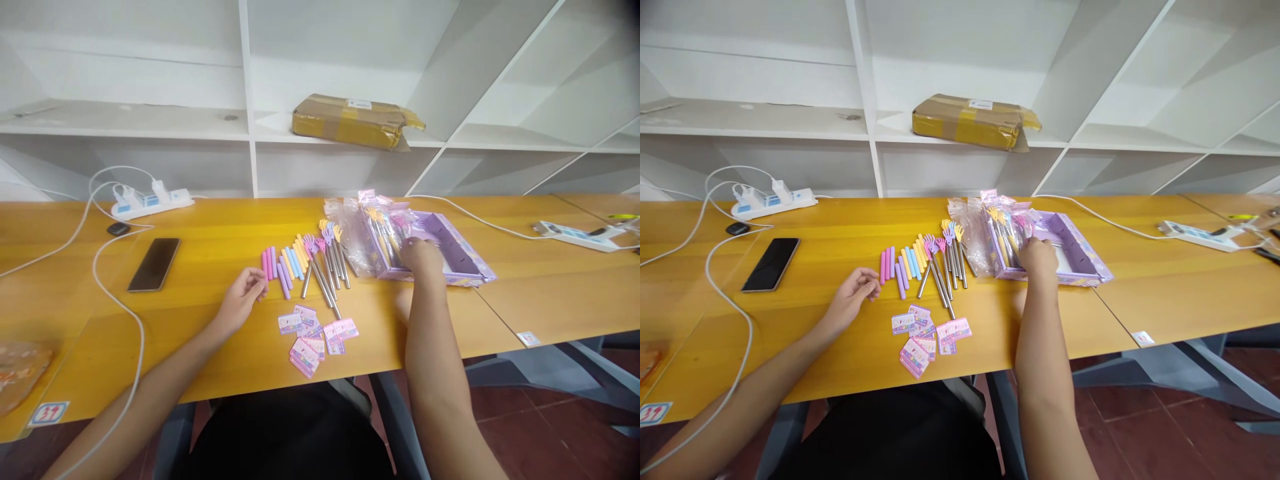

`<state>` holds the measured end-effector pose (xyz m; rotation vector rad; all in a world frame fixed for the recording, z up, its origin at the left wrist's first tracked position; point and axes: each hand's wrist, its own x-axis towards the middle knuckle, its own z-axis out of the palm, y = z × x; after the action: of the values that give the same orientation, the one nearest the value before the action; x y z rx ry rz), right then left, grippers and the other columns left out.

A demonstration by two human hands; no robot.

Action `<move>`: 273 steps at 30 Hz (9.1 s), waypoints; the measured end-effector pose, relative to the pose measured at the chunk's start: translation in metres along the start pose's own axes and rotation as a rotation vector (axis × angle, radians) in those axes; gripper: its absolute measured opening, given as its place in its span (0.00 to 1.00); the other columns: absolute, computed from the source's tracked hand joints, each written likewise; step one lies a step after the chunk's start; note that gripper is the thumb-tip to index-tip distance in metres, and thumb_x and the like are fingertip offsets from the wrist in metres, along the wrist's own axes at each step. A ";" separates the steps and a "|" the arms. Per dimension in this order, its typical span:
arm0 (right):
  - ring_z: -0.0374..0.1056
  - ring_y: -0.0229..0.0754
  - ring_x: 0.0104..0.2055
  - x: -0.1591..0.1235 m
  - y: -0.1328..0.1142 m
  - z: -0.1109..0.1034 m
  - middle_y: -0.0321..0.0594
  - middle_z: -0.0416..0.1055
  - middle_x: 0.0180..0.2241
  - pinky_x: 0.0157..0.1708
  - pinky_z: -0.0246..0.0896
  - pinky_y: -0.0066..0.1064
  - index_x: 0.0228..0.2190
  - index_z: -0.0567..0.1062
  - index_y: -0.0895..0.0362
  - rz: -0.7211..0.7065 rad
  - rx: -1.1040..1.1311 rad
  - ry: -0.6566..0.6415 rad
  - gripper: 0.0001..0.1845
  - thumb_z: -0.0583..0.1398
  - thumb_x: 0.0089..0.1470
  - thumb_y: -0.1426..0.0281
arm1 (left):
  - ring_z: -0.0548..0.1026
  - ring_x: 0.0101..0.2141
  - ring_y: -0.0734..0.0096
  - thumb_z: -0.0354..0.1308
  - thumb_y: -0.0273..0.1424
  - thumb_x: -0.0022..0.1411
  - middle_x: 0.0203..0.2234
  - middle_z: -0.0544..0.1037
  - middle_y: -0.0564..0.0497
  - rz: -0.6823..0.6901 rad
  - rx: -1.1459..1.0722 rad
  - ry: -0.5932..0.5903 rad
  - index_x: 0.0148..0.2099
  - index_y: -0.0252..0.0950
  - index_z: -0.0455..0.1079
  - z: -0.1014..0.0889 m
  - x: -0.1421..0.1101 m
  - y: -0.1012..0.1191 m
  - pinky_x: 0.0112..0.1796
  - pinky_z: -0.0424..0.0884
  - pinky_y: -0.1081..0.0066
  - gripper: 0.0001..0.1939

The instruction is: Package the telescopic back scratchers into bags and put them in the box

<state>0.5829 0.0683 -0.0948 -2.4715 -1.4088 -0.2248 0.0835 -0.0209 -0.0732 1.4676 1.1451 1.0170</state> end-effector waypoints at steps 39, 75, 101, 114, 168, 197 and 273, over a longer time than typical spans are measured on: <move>0.73 0.45 0.32 -0.098 -0.151 -0.028 0.42 0.80 0.29 0.30 0.55 0.31 0.28 0.77 0.54 -0.410 0.331 -0.243 0.13 0.64 0.57 0.58 | 0.78 0.38 0.50 0.44 0.36 0.76 0.40 0.80 0.40 -0.037 0.892 -0.026 0.51 0.37 0.69 -0.025 0.013 -0.008 0.35 0.64 0.62 0.14; 0.54 0.31 0.15 -0.115 -0.161 -0.038 0.33 0.72 0.21 0.15 0.45 0.26 0.31 0.74 0.54 -0.317 1.787 -0.656 0.16 0.67 0.58 0.56 | 0.78 0.45 0.58 0.44 0.40 0.80 0.43 0.81 0.47 0.193 0.652 -0.178 0.54 0.40 0.70 -0.007 0.003 -0.001 0.48 0.72 0.58 0.16; 0.56 0.33 0.16 -0.121 -0.162 -0.032 0.33 0.73 0.22 0.17 0.48 0.27 0.33 0.76 0.54 -0.389 1.728 -0.682 0.14 0.65 0.59 0.55 | 0.77 0.44 0.61 0.43 0.38 0.81 0.45 0.77 0.45 0.294 0.682 -0.115 0.61 0.38 0.71 -0.007 0.001 -0.004 0.47 0.74 0.61 0.19; 0.60 0.34 0.18 -0.124 -0.161 -0.034 0.34 0.73 0.23 0.19 0.53 0.28 0.32 0.75 0.54 -0.457 1.719 -0.742 0.21 0.65 0.60 0.49 | 0.76 0.42 0.63 0.44 0.34 0.80 0.44 0.76 0.46 0.358 0.696 -0.075 0.63 0.40 0.71 -0.006 -0.002 -0.004 0.45 0.74 0.64 0.20; 0.57 0.35 0.20 -0.112 -0.157 -0.030 0.32 0.69 0.28 0.21 0.54 0.30 0.45 0.77 0.51 -0.372 1.707 -0.409 0.23 0.64 0.60 0.47 | 0.73 0.46 0.58 0.46 0.36 0.80 0.44 0.78 0.45 0.477 0.769 0.099 0.59 0.38 0.74 -0.017 0.008 0.000 0.50 0.71 0.58 0.18; 0.62 0.36 0.20 -0.122 -0.154 -0.035 0.33 0.69 0.22 0.21 0.55 0.30 0.31 0.75 0.53 -0.499 1.388 -0.462 0.24 0.64 0.62 0.45 | 0.76 0.37 0.69 0.57 0.33 0.76 0.41 0.79 0.49 0.553 0.639 0.142 0.54 0.39 0.75 -0.011 -0.005 0.006 0.41 0.73 0.66 0.09; 0.73 0.44 0.34 -0.144 -0.168 -0.029 0.39 0.79 0.33 0.38 0.65 0.35 0.38 0.80 0.53 -0.792 1.035 -0.355 0.18 0.56 0.72 0.57 | 0.80 0.50 0.62 0.62 0.37 0.73 0.48 0.81 0.47 0.594 0.692 0.081 0.57 0.41 0.74 -0.007 -0.004 0.001 0.52 0.77 0.61 0.13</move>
<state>0.3657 0.0227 -0.0783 -1.0913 -1.9015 0.6569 0.0758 -0.0239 -0.0709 2.4369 1.2081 1.1298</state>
